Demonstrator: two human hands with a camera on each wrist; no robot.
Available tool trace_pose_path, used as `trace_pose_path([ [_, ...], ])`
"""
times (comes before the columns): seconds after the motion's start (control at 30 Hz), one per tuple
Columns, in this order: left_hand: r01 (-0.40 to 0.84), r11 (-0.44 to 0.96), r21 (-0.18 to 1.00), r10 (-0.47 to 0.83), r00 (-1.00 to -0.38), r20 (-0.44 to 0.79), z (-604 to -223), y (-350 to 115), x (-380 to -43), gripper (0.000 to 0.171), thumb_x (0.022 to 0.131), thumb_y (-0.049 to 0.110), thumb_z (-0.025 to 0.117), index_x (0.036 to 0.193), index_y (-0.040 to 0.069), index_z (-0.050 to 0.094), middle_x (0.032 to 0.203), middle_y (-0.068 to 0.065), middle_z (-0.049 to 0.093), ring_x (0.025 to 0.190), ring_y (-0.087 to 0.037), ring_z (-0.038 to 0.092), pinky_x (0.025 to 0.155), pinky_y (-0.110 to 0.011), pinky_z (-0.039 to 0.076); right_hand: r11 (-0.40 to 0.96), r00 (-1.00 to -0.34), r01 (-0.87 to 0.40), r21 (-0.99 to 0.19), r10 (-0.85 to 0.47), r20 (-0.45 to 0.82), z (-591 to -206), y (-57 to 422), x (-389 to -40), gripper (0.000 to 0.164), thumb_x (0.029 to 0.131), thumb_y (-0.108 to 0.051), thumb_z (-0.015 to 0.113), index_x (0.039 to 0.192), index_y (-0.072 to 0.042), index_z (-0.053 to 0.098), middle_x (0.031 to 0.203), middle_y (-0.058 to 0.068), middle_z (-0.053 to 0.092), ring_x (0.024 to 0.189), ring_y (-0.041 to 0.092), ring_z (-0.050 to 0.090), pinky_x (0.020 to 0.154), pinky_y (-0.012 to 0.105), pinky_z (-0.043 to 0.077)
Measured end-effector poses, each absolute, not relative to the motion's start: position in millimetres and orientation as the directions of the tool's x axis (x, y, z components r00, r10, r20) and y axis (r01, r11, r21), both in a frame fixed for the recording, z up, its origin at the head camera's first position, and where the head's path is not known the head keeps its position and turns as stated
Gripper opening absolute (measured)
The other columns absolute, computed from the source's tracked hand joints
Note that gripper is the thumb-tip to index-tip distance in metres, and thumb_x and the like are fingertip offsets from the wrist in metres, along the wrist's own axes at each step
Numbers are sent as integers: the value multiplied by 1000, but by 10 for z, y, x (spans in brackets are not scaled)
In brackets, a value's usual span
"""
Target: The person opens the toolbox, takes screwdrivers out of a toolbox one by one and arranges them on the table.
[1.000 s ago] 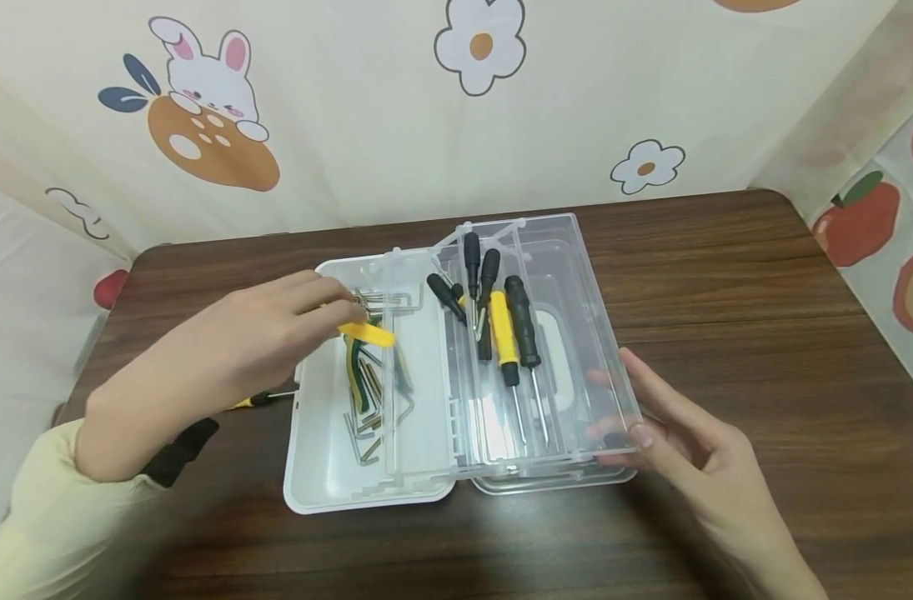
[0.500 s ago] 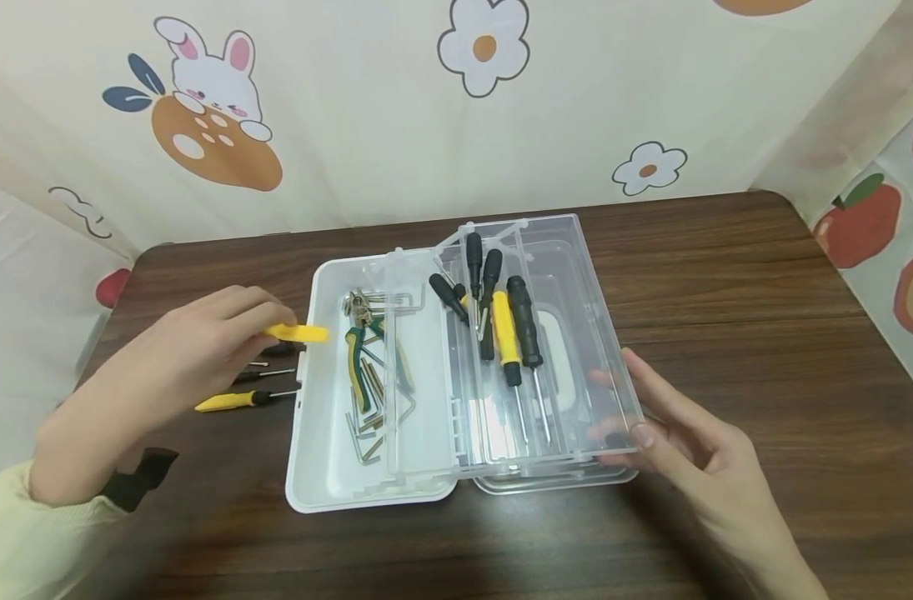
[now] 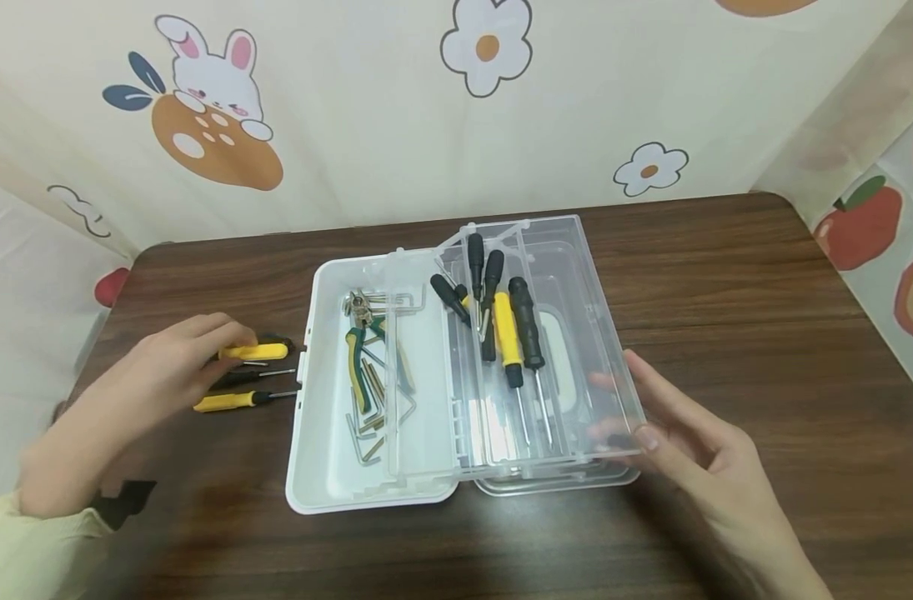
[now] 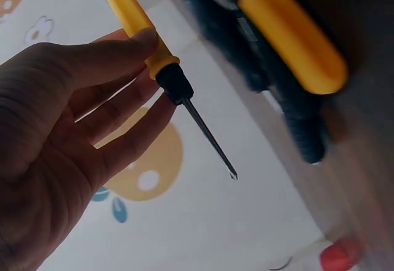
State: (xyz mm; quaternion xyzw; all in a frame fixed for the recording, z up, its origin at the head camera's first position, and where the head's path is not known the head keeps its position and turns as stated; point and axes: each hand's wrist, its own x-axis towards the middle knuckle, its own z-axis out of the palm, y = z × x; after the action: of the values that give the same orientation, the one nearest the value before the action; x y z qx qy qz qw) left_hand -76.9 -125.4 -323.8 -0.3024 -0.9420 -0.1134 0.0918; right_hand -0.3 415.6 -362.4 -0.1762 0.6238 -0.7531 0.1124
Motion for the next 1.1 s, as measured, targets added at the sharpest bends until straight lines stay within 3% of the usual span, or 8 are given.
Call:
trace_pose_path([
  [0.2,557,817,152,535,-829,161,-3326,-1292,-782,35,78,-14,81,101,10,68,92,-3,64,78,-17,57,67,-40,55,-180,-918,76,-981,-396,1,-3634,4206,1,64,108,10,28,168,-8,12,160,10,51,125,28,70,102,33,58],
  [0.5,504,846,174,505,-862,43,-3374,-1299,-810,29,83,-11,78,100,10,70,93,-2,65,78,-18,58,69,-40,56,-367,-892,64,-928,-437,112,-3702,4216,-45,65,105,16,23,166,0,7,160,20,48,130,36,66,103,37,58],
  [0.73,468,861,201,481,-876,-20,-3407,-1283,-841,26,85,-9,78,101,11,72,94,-1,67,75,-17,58,64,-38,54,-404,-884,63,-913,-448,137,-3692,4198,-51,64,105,17,22,165,1,5,160,22,47,131,36,65,102,39,58],
  [1.1,417,893,171,436,-895,-94,-3394,-1249,-838,25,87,-7,77,107,8,75,99,-3,72,76,-18,65,68,-44,59,-390,-885,61,-919,-447,130,-3697,4205,-49,64,106,16,22,166,1,6,160,22,46,131,36,65,103,38,58],
])
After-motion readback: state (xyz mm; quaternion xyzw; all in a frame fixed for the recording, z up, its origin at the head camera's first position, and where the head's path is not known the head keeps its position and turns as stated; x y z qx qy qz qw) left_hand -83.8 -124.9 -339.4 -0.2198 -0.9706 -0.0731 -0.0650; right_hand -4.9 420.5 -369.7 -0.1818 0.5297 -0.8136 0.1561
